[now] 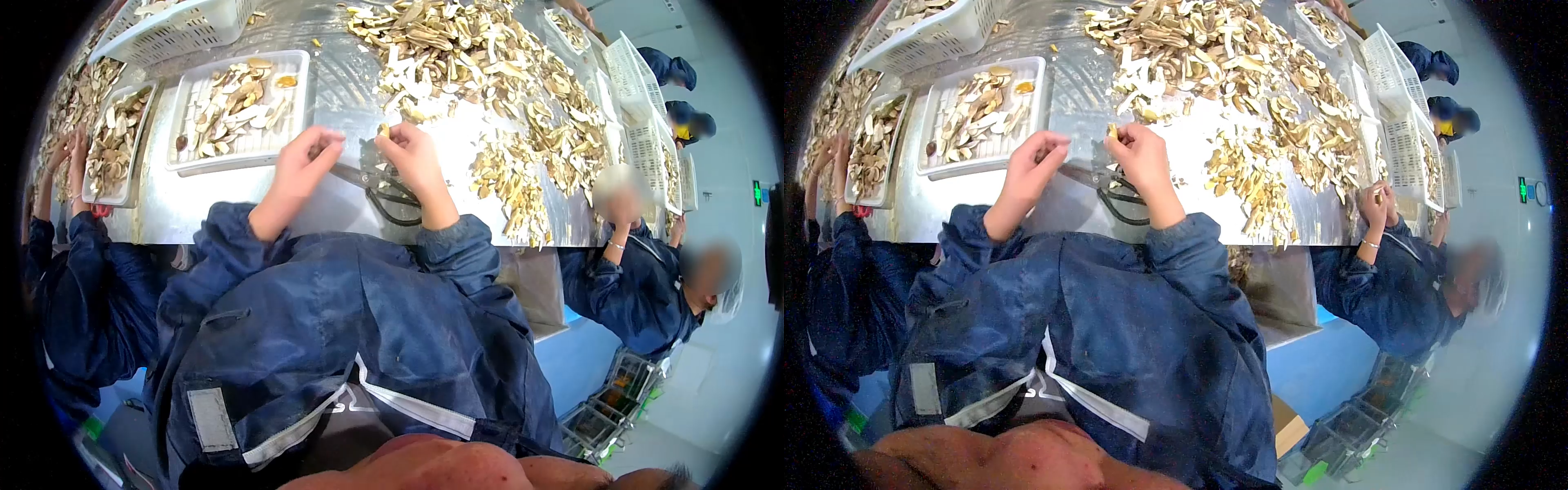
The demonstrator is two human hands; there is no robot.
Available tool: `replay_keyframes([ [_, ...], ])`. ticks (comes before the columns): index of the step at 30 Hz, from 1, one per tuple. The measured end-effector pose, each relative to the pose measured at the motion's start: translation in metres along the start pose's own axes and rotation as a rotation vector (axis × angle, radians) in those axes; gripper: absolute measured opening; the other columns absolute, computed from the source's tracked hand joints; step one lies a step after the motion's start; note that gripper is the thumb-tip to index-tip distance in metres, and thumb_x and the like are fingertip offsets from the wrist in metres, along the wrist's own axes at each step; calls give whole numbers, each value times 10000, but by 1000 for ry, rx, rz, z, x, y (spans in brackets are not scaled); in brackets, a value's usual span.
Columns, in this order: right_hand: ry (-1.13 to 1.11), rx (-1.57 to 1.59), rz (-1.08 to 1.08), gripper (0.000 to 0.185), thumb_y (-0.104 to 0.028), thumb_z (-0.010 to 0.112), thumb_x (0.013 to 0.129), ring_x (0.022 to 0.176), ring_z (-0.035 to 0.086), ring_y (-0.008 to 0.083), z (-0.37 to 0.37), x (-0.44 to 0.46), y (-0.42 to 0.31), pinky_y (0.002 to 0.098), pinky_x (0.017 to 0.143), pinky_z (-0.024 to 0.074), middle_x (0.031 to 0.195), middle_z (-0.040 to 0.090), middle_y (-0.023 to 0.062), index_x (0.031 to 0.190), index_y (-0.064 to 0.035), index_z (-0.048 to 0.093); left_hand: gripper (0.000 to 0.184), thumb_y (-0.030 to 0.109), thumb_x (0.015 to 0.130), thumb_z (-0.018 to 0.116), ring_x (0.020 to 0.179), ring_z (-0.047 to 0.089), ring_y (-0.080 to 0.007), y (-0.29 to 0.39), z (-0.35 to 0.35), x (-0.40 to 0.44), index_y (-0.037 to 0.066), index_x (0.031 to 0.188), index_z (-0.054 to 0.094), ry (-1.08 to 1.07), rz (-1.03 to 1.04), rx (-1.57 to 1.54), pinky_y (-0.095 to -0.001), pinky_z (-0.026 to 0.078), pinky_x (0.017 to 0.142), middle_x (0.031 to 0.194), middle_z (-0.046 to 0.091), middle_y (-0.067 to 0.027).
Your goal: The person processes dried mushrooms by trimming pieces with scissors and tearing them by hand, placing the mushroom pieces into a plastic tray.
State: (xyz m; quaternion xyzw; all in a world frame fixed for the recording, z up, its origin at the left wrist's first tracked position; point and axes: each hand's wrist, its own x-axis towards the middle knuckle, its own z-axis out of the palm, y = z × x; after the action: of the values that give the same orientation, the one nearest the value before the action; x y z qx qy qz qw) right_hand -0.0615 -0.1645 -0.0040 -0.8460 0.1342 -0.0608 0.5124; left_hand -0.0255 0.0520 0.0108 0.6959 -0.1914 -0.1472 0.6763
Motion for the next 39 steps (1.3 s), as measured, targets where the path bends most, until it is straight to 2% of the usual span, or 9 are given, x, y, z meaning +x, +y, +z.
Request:
replay_keyframes([
  [5, -196, 461, 185, 195, -172, 743, 884, 675, 560, 50, -15, -6, 3, 223, 614, 451, 766, 662, -9, 907, 18, 702, 210, 214, 966, 656, 624, 451, -11, -3, 36, 46, 50, 1096, 650, -169, -75, -128, -192, 336, 526, 788, 568, 66],
  [12, -193, 525, 314, 175, -125, 723, 909, 724, 572, 65, -40, -16, -26, 210, 644, 450, 833, 662, 13, 989, 22, 670, 174, 237, 972, 659, 564, 435, -8, -18, 32, 54, 73, 1030, 656, -324, -252, -229, -174, 308, 488, 744, 555, 67],
  [18, -190, 581, 249, 134, -116, 701, 931, 721, 577, 66, -34, -14, -26, 208, 646, 450, 814, 663, 16, 969, 9, 672, 166, 221, 987, 642, 582, 451, -5, -13, 24, 58, 63, 1039, 647, -430, -451, -362, -173, 323, 490, 725, 533, 69],
  [24, -158, 532, 307, 131, -115, 699, 929, 695, 571, 59, -33, -8, -32, 208, 636, 454, 780, 660, 11, 955, 12, 678, 193, 224, 987, 642, 582, 449, -19, -18, 21, 57, 56, 1084, 642, -359, -512, -468, -187, 329, 489, 736, 524, 57],
  [27, -47, 180, 183, 153, -133, 714, 892, 655, 603, 117, -45, -3, -22, 258, 611, 475, 803, 679, 48, 950, 6, 686, 207, 192, 990, 620, 581, 440, -35, -7, 20, 58, 37, 1126, 637, -247, -538, -606, -196, 329, 493, 751, 517, 46],
  [30, 188, -455, -107, 183, -154, 726, 839, 624, 623, 214, -50, 8, -20, 330, 605, 495, 840, 673, 104, 952, -13, 694, 226, 164, 993, 583, 589, 436, -49, -8, 18, 59, 15, 1158, 626, -235, -537, -744, -200, 330, 498, 762, 511, 36],
  [31, 215, -472, -53, 212, -175, 729, 806, 687, 636, 318, -47, 12, -28, 402, 653, 514, 908, 645, 151, 963, -35, 694, 267, 181, 1010, 529, 590, 440, -61, -11, 16, 59, 7, 1200, 598, -274, -519, -746, -210, 336, 500, 776, 520, 18],
  [34, 286, -570, -205, 234, -174, 763, 807, 723, 628, 240, -34, 27, -11, 365, 657, 511, 863, 631, 111, 983, -36, 691, 265, 206, 1021, 498, 591, 475, -81, -4, 12, 58, 20, 1192, 578, -227, -527, -842, -220, 353, 496, 783, 548, -11],
  [39, 353, -560, -267, 179, -150, 739, 831, 765, 656, 278, -36, 31, 1, 372, 681, 523, 893, 646, 118, 968, -44, 694, 213, 222, 1023, 490, 680, 581, -131, -12, 11, 57, 48, 1116, 569, -254, -445, -942, -238, 420, 516, 872, 618, -54],
])
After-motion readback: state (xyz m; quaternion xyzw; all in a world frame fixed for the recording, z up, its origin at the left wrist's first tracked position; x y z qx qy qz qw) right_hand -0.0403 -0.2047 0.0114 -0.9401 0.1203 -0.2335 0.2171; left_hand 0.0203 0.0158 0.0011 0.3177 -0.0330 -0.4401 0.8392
